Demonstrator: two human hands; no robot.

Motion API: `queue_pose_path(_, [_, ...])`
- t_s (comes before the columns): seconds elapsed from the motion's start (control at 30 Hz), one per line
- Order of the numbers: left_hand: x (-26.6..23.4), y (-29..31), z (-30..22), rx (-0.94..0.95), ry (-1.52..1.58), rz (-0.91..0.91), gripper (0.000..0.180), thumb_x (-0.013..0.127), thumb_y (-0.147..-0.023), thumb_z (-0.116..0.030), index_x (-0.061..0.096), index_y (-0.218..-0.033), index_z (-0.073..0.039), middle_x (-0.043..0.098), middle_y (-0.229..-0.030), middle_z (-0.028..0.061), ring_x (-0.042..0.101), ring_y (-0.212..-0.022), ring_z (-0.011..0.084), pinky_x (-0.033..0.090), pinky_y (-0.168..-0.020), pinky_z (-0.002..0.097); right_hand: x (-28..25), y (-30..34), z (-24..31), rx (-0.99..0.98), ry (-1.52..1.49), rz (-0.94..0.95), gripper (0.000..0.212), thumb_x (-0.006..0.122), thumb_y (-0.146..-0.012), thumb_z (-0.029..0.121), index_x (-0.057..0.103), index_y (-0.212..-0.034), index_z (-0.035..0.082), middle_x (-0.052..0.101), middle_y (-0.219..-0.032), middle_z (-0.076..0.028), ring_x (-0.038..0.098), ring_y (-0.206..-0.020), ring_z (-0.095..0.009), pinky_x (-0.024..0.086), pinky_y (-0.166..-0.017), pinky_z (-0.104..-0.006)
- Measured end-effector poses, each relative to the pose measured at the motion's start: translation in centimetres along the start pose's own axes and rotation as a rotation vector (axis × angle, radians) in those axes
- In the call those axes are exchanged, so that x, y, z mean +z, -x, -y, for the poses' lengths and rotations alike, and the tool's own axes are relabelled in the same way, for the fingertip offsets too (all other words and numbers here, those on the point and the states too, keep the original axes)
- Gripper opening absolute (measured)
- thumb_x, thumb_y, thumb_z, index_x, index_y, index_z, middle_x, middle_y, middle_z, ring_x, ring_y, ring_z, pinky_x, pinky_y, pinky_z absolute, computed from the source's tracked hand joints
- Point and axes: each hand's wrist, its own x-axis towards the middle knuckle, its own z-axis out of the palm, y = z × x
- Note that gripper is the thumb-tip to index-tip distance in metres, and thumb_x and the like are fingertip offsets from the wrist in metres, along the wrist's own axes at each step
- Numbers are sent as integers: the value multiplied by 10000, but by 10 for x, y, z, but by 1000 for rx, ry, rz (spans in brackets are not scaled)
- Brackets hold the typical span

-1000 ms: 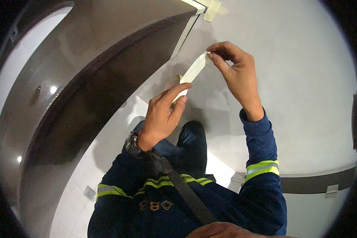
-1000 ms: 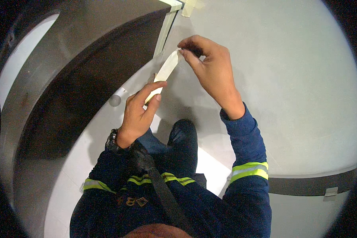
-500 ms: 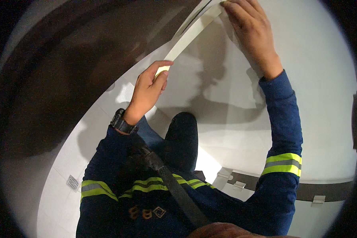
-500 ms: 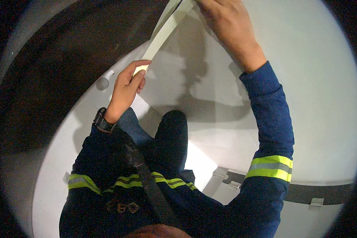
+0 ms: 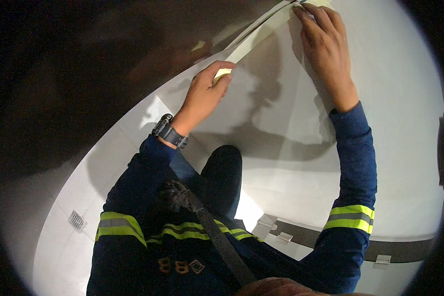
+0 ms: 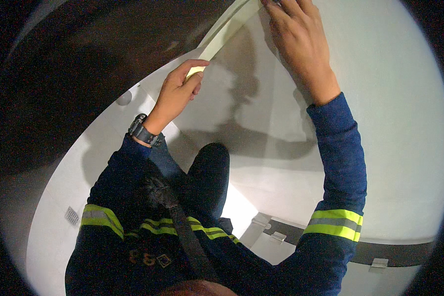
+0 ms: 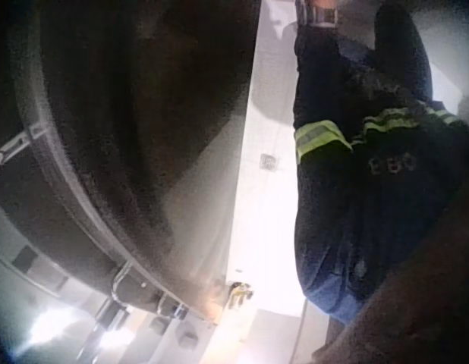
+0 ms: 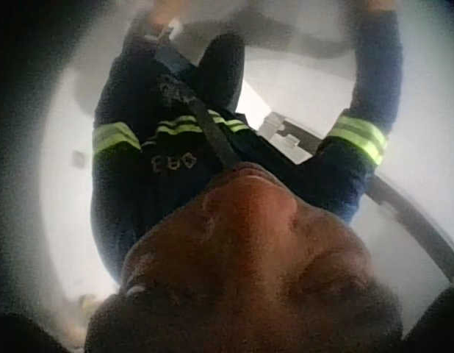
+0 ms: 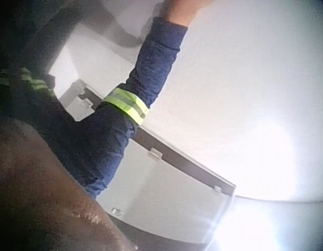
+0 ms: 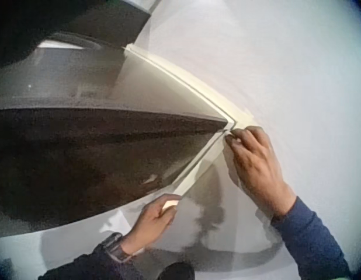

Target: The person applies masking tape along the edge of a bathroom countertop and wall junction. They unroll the tape, press it down, and smooth it along the seam, working around the sink and along the wall.

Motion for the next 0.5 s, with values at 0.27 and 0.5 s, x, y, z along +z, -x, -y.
queue_pose_path(0.27, [4,-8,10,18,-40,40,266,573,-1047,-155,659,-1291,-93,533,-779,-54,488,-666,43,420,-570,222,17,10,-4,-35,122,-62,376,705,-865,45,719,-1238,91,664,-1289,-79,585,-1200,-322,492,-1043,-423])
queue_pose_path(0.5, [-1,-13,16,25,-39,8,252,605,-1045,-200,684,-1260,-94,525,-750,-64,480,-656,43,410,-567,224,16,11,-1,-17,90,-64,371,716,-868,50,726,-1235,102,667,-1256,-81,595,-1150,-315,500,-1010,-428])
